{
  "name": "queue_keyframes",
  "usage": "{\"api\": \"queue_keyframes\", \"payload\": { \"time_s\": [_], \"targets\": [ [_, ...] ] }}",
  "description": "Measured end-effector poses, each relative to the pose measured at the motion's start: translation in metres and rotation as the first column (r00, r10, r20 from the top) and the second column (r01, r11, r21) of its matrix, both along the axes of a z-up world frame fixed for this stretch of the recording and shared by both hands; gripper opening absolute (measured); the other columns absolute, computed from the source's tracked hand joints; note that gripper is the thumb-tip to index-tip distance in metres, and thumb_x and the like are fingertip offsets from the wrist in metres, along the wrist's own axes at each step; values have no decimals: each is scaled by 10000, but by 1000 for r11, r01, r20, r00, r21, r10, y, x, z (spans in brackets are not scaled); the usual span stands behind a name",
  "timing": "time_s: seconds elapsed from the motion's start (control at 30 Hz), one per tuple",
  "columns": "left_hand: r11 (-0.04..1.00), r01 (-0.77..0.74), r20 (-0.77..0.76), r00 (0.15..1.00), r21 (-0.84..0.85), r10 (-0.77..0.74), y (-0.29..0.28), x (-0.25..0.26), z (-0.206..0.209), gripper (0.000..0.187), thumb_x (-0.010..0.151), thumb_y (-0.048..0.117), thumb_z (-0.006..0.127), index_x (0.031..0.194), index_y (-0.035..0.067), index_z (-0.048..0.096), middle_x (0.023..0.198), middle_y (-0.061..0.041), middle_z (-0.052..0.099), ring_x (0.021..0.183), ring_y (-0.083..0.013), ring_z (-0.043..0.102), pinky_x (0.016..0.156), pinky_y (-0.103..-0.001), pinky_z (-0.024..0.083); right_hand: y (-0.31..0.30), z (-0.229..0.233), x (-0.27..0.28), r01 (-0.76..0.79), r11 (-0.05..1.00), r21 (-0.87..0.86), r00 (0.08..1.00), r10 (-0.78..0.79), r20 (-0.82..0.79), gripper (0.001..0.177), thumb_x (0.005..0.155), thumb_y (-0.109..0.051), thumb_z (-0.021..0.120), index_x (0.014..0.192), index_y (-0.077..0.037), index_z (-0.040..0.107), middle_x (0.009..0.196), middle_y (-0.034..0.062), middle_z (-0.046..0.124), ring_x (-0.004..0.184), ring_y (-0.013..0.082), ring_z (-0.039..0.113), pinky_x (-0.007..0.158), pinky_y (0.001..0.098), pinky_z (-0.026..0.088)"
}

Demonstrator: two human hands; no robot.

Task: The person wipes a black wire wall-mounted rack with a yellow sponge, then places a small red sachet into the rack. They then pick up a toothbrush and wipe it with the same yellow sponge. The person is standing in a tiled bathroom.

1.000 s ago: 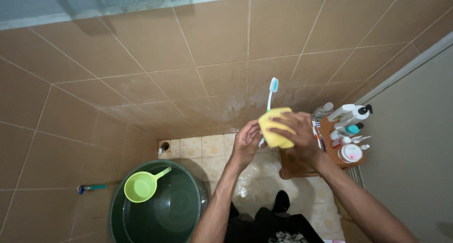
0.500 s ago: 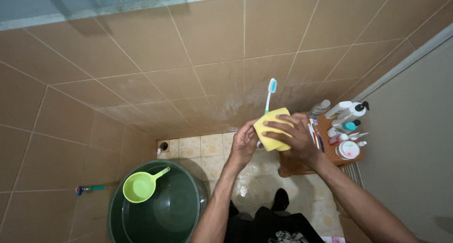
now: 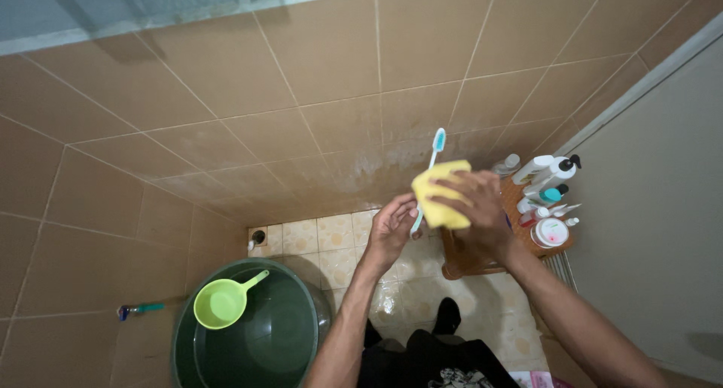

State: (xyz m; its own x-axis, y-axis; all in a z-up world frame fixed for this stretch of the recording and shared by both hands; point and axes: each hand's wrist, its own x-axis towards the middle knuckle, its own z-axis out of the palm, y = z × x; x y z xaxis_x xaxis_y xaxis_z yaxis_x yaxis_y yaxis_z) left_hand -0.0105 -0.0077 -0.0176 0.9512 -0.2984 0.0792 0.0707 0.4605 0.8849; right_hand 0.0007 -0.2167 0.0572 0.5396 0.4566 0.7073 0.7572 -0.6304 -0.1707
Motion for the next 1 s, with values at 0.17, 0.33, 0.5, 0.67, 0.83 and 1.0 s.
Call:
{"api": "queue_keyframes", "payload": {
  "time_s": [0.17, 0.33, 0.5, 0.67, 0.83, 1.0],
  "targets": [
    [999, 27, 18, 999, 18, -27, -3, -1, 9, 342, 1091, 141, 550, 1425, 69, 580, 1161, -62, 702, 913, -112, 630, 690, -267, 519, 0, 10, -2, 29, 998, 57, 998, -26, -50, 597, 680, -108, 795, 1258, -212, 688, 1393, -32, 647, 1304, 255, 542, 1060, 467, 398],
    [998, 60, -126, 990, -36, -64, -2, -2, 18, 364, 1062, 209, 528, 1402, 81, 539, 1234, 23, 665, 1030, -59, 642, 790, -254, 562, -1, 12, -14, -126, 991, -54, 992, 126, -14, 591, 617, -176, 809, 1193, -230, 694, 1326, -2, 664, 1209, 275, 572, 973, 473, 381],
    [988, 129, -18, 991, -82, -131, -4, 0, 7, 397, 1126, 198, 579, 1498, 60, 558, 1169, -61, 668, 917, -105, 599, 714, -229, 483, -6, 13, -15, 140, 986, 93, 989, -135, -55, 534, 765, -107, 806, 1274, -222, 691, 1402, -27, 657, 1315, 249, 581, 1075, 441, 407],
    [991, 112, -160, 979, -74, -122, -10, -1, 24, 436, 989, 124, 544, 1423, 85, 513, 1228, 12, 675, 1030, -75, 669, 805, -264, 586, -6, 12, -24, -86, 995, 55, 994, 89, -55, 593, 651, -231, 817, 1227, -188, 684, 1349, 24, 637, 1235, 290, 562, 1006, 479, 378],
    [987, 151, -117, 981, -63, -157, -15, 5, 13, 423, 1069, 97, 556, 1489, 65, 521, 1205, -30, 651, 961, -76, 620, 743, -257, 526, -11, 8, -20, 57, 997, 54, 998, -57, -10, 534, 743, -269, 853, 1248, -214, 686, 1378, 21, 623, 1267, 266, 561, 1028, 465, 372],
    [978, 205, -67, 976, -45, -207, -22, 8, 9, 383, 1101, 112, 541, 1483, 85, 545, 1184, -17, 652, 906, -69, 571, 675, -227, 445, -13, 11, -26, 130, 979, 160, 989, -118, -85, 549, 758, -228, 823, 1280, -187, 658, 1387, 19, 628, 1281, 265, 562, 1043, 453, 396]
  ]
}}
